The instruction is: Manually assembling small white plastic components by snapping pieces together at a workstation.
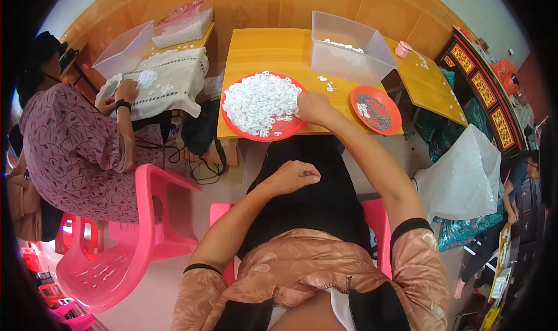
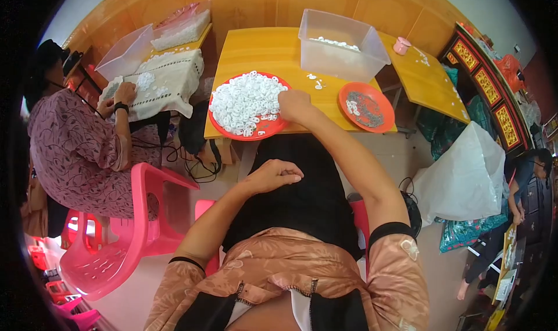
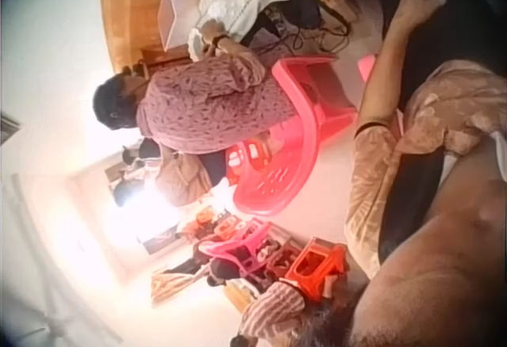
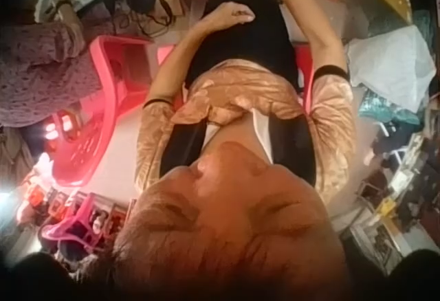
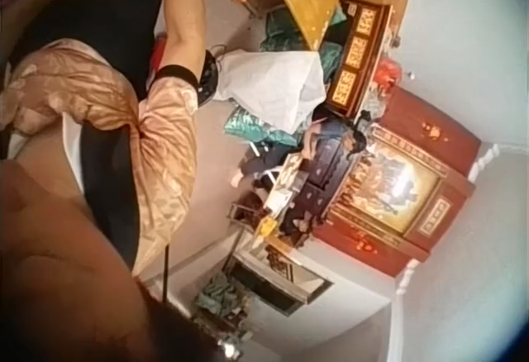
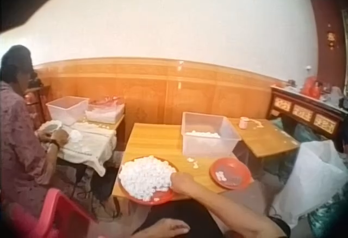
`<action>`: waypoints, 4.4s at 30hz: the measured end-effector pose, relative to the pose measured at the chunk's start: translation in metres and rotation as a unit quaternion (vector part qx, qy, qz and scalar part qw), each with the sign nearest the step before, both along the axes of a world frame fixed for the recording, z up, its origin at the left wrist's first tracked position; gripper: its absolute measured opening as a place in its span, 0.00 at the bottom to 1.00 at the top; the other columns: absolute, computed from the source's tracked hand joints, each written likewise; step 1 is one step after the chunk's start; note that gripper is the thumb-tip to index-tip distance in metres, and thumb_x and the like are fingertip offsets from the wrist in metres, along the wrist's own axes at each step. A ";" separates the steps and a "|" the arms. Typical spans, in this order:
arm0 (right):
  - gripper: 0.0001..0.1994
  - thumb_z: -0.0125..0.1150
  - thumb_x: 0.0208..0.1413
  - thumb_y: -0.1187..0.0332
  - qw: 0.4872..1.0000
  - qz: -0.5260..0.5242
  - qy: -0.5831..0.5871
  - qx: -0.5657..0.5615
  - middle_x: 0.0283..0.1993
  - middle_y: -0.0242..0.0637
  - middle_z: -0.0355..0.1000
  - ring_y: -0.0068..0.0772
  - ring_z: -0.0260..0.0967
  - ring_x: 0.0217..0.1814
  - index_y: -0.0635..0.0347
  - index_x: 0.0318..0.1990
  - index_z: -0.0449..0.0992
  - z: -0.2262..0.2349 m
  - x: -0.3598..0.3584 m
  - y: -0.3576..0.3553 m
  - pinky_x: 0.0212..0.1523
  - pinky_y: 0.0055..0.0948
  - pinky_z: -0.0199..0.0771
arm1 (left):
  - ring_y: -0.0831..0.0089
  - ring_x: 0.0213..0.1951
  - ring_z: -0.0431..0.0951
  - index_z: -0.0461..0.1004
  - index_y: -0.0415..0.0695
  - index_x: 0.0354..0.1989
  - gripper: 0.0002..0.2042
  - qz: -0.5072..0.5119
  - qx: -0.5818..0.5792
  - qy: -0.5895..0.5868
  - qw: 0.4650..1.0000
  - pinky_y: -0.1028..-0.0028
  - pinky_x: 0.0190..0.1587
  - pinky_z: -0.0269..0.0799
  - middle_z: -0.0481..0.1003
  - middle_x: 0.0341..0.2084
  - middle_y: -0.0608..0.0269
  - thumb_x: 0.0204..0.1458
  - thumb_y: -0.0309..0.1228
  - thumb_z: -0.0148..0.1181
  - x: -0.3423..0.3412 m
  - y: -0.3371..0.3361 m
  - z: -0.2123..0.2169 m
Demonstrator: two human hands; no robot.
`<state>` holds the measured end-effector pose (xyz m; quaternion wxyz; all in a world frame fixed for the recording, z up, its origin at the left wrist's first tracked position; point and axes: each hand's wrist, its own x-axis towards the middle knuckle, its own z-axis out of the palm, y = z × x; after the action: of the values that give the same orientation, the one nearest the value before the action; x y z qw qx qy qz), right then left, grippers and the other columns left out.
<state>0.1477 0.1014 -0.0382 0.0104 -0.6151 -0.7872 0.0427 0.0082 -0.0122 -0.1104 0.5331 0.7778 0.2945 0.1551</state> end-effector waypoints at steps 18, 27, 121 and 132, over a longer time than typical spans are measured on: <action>0.14 0.60 0.45 0.65 0.982 0.039 -0.164 -0.079 0.41 0.46 0.75 0.42 0.73 0.45 0.60 0.40 0.77 0.013 -0.025 0.015 0.41 0.39 0.74 | 0.75 0.33 0.76 0.75 0.36 0.39 0.13 0.018 -0.011 -0.039 0.999 0.74 0.40 0.71 0.78 0.30 0.59 0.51 0.33 0.57 0.002 0.005 -0.005; 0.11 0.56 0.48 0.68 0.994 0.002 -0.110 -0.008 0.42 0.45 0.74 0.41 0.73 0.45 0.59 0.39 0.77 0.013 -0.023 0.018 0.41 0.39 0.74 | 0.74 0.34 0.77 0.75 0.36 0.40 0.13 0.020 -0.004 -0.026 0.999 0.74 0.40 0.71 0.78 0.30 0.58 0.52 0.33 0.56 0.002 0.005 -0.004; 0.11 0.57 0.52 0.75 0.587 -0.023 0.802 -0.106 0.31 0.34 0.72 0.14 0.59 0.22 0.69 0.43 0.75 -0.027 0.044 -0.125 0.23 0.13 0.59 | 0.59 0.32 0.76 0.81 0.50 0.29 0.08 0.265 0.407 0.205 0.850 0.63 0.34 0.71 0.75 0.27 0.56 0.40 0.36 0.65 0.017 0.117 0.028; 0.11 0.56 0.52 0.76 0.643 -0.090 0.760 0.023 0.28 0.30 0.72 0.12 0.57 0.21 0.68 0.43 0.76 -0.033 0.034 -0.130 0.21 0.12 0.57 | 0.57 0.26 0.77 0.74 0.39 0.31 0.08 0.214 0.532 0.165 0.802 0.64 0.27 0.71 0.75 0.28 0.52 0.49 0.30 0.53 0.014 0.102 0.044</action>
<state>0.1816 -0.0282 -0.0711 0.6231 -0.4337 -0.4444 0.4756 0.0227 0.0903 -0.0662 -0.0677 0.8703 0.4086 0.2667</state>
